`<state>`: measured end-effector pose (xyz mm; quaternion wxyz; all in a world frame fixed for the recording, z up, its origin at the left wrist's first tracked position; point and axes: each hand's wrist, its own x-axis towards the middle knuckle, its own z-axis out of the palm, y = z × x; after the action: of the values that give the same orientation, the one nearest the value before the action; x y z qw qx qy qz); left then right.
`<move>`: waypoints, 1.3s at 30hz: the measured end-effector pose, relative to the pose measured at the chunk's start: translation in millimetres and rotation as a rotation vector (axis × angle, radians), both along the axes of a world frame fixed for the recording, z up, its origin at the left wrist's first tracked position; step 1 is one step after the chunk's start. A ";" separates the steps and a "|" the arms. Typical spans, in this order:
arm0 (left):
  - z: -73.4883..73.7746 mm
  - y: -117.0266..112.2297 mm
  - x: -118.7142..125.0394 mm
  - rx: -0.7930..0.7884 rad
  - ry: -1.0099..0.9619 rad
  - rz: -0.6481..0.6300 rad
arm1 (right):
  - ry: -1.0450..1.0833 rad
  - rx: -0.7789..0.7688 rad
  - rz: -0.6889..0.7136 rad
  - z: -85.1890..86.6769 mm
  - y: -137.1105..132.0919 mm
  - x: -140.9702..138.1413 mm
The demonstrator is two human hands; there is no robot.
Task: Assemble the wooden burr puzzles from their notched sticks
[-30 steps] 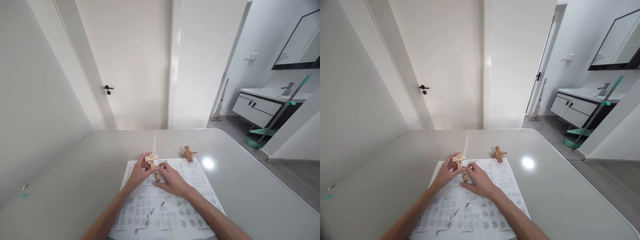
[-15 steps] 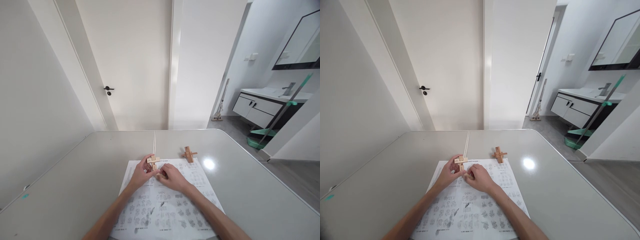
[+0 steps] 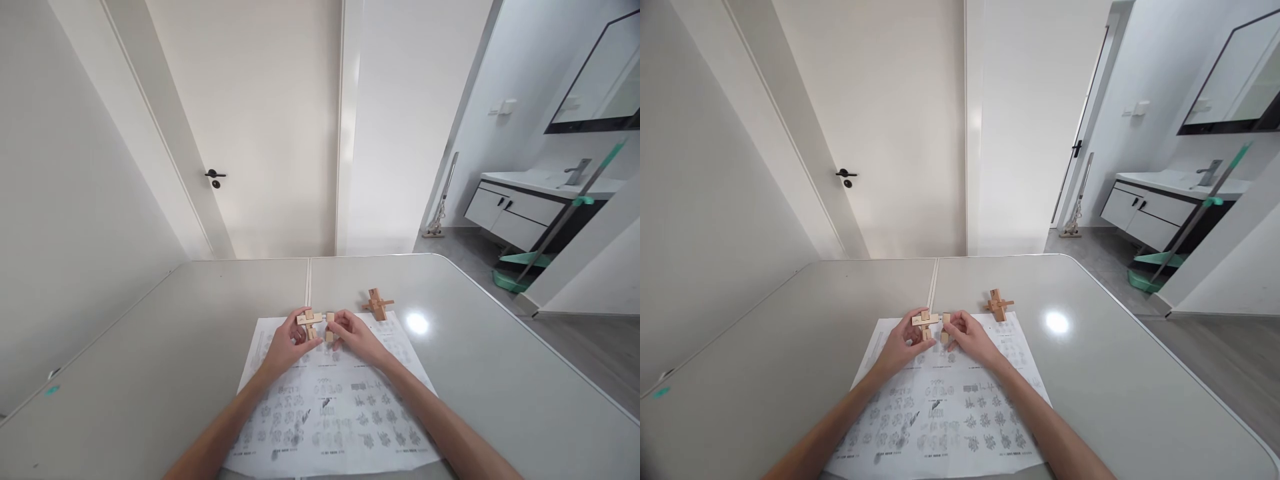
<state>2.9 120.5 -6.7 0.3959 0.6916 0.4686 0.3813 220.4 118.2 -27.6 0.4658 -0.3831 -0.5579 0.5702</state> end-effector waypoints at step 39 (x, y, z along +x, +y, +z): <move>-13.4 -6.9 3.0 0.286 0.205 0.052 | -0.164 0.210 -0.267 -3.7 -12.4 -18.0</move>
<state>6.0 113.5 -20.2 0.2339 0.7638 0.4651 0.3815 202.3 105.8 -31.2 0.5276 -0.4481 -0.5948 0.4088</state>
